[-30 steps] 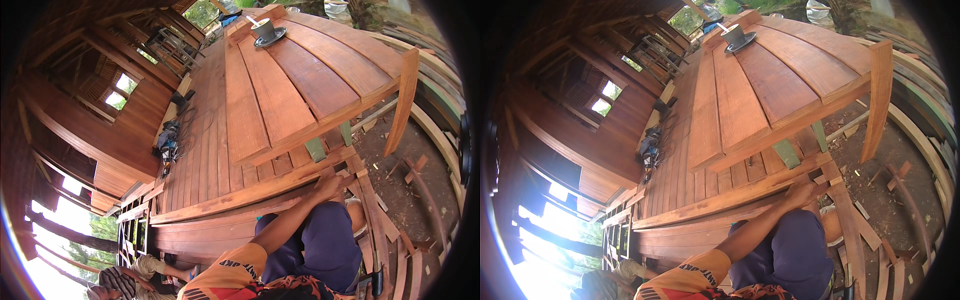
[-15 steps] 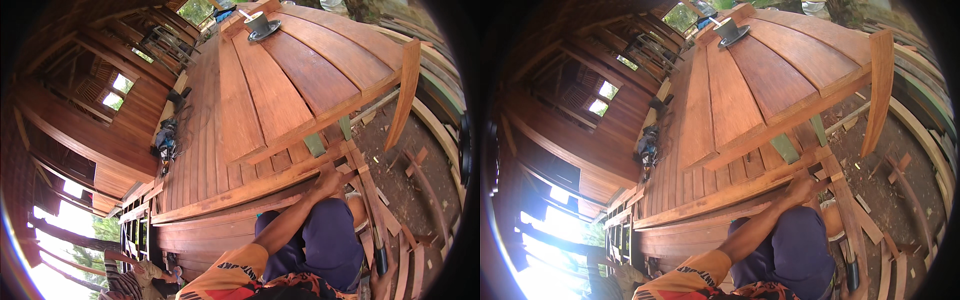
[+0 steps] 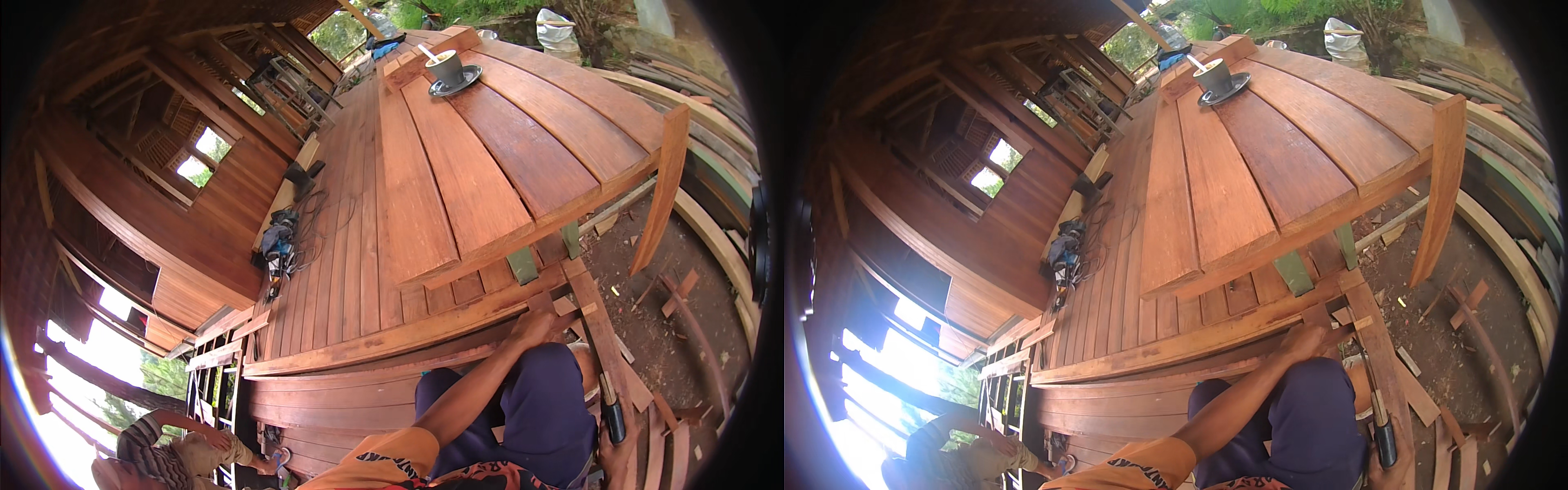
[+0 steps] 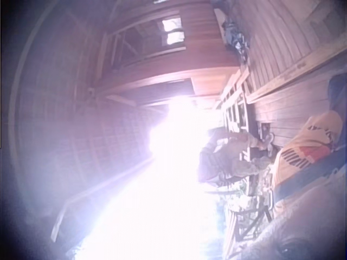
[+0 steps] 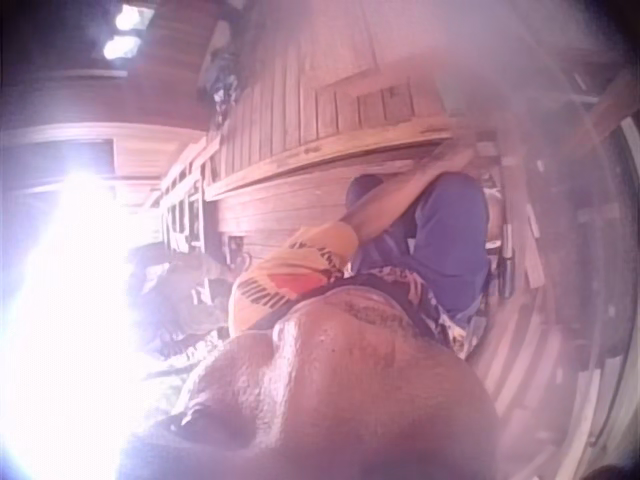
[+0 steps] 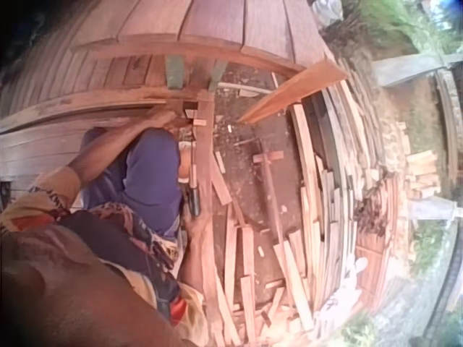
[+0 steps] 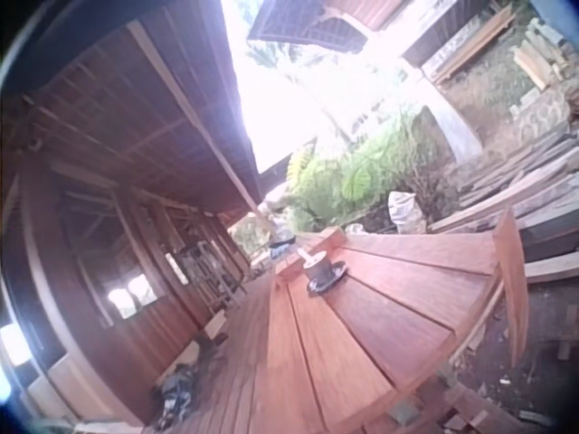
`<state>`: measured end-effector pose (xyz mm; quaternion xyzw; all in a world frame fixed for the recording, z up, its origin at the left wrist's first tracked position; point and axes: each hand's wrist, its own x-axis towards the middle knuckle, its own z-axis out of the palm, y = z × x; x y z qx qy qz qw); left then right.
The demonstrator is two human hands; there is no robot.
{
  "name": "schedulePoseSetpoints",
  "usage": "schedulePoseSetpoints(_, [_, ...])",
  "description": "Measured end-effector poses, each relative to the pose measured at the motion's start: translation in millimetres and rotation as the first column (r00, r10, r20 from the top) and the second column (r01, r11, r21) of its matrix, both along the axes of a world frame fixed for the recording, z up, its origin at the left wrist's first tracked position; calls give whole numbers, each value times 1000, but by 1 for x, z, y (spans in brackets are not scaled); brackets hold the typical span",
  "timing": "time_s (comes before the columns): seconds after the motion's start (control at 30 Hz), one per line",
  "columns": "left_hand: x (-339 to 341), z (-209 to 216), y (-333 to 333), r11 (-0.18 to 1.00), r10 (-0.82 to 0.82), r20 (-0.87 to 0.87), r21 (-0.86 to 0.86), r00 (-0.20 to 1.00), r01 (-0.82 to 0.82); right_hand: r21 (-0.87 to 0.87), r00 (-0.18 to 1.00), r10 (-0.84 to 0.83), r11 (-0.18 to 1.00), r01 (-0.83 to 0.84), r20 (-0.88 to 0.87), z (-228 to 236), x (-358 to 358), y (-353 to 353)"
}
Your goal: The person assembles a wooden structure by measuring and marking planks, then hammering nails to secure them. They use a metal ruler and hammer to align and fasten the pieces while sitting on the floor.
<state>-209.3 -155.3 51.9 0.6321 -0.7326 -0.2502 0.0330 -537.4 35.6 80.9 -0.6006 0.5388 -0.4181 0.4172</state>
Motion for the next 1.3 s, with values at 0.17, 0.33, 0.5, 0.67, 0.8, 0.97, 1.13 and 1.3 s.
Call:
schedulePoseSetpoints(0.17, [5,4,6,1000,6,-13,9,1000,-6,-41,990,8,999,-14,-139,5,8,9])
schedulePoseSetpoints(0.33, [6,4,10,997,61,-6,-47,998,-61,-50,988,19,998,-26,-151,3,17,12])
schedulePoseSetpoints(0.5, [-1,21,-8,999,-1,47,37,999,-1,41,998,-23,999,25,-57,18,23,7])
schedulePoseSetpoints(0.67, [24,-21,-9,996,-45,-90,67,995,51,51,978,83,996,-75,-190,51,17,13])
schedulePoseSetpoints(0.8, [7,-7,-10,991,-130,27,16,991,129,98,983,71,994,-54,-172,62,-23,58])
schedulePoseSetpoints(0.97, [-1,9,-4,1000,-27,87,-4,996,28,77,989,83,994,-74,-121,63,-27,72])
schedulePoseSetpoints(1.13, [12,9,-3,999,22,84,21,996,-24,90,991,93,992,-85,-91,66,-21,68])
schedulePoseSetpoints(1.3, [14,7,-6,1000,-11,110,2,994,10,61,1000,26,998,-26,-6,57,11,23])
